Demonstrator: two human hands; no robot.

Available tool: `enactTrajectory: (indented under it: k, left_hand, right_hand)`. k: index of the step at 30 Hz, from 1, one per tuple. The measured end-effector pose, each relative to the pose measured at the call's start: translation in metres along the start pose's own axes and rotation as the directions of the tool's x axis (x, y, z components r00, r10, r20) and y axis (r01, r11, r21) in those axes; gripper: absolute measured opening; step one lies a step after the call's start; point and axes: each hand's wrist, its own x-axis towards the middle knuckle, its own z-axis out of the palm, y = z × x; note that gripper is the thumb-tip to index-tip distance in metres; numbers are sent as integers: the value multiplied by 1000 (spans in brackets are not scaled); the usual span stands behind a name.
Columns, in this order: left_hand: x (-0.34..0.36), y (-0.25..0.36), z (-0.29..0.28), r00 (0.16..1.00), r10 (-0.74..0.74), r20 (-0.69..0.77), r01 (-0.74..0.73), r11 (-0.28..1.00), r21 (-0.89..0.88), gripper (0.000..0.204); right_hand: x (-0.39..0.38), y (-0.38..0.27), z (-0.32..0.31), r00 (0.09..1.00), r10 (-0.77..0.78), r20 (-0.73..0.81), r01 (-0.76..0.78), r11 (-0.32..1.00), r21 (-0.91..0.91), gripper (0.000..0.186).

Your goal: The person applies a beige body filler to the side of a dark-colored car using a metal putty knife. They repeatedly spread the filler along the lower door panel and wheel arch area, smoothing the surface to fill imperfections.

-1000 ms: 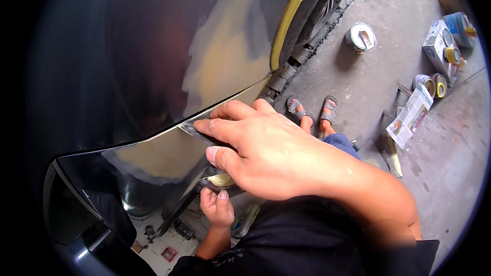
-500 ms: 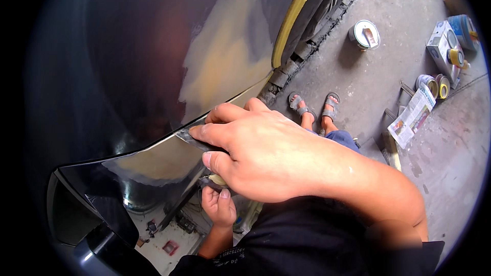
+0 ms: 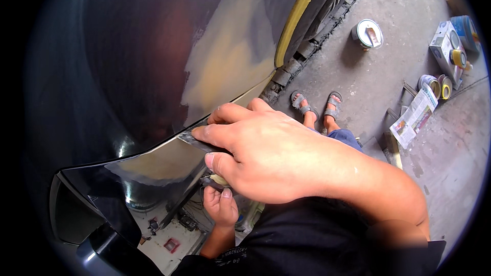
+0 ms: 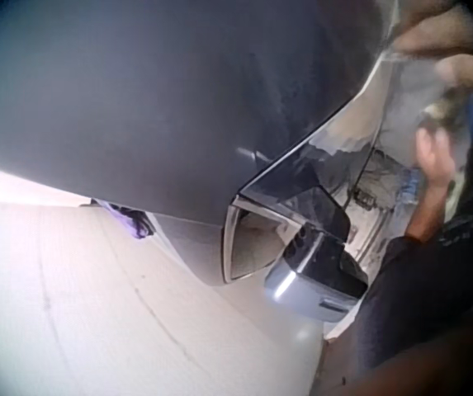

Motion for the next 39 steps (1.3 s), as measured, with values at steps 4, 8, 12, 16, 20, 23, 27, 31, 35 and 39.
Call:
enactTrajectory:
  k: [4, 8, 12, 16, 20, 23, 27, 31, 35, 39]
  left_hand:
    - [-1, -2, -2, 1000, -16, 3, 16, 1000, -3, 31]
    - [1, -1, -1, 1000, -1, 15, 1, 1000, 5, 31]
    - [2, 1, 1, 1000, -1, -3, 1, 1000, -8, 31]
    - [1, 0, 0, 1000, -10, 13, 10, 1000, -2, 31]
    - [0, -1, 0, 1000, -20, 21, 20, 1000, -9, 30]
    - [-1, 0, 2, 1000, -10, -4, 10, 1000, -8, 29]
    - [-2, 0, 2, 1000, -1, -2, 1, 1000, 4, 30]
    - [-1, 2, 5, 1000, 5, -15, -5, 1000, -5, 31]
    - [-1, 1, 3, 1000, 22, 16, -22, 1000, -14, 30]
    - [-5, -5, -2, 1000, -8, 30, 9, 999, -42, 29]
  right_hand:
    - [2, 0, 2, 1000, -10, 9, 10, 1000, -8, 42]
    - [-7, 3, -2, 1000, -5, -19, 4, 1000, -24, 42]
    - [-10, 8, 2, 994, -23, -105, 23, 1000, 3, 41]
    - [-6, 4, 3, 998, -15, -61, 16, 1000, 14, 42]
    - [-4, -3, 2, 999, 31, -28, -32, 998, -44, 43]
    - [-3, -5, 2, 998, 67, -14, -68, 995, -77, 43]
    - [-6, 5, 6, 995, 65, -77, -71, 994, -87, 42]
    - [-11, 12, 10, 986, 8, -164, -27, 994, -110, 41]
    - [-10, 0, 6, 994, 39, -99, -44, 998, -41, 42]
    - [-6, -12, 3, 997, 67, -41, -70, 995, -71, 41]
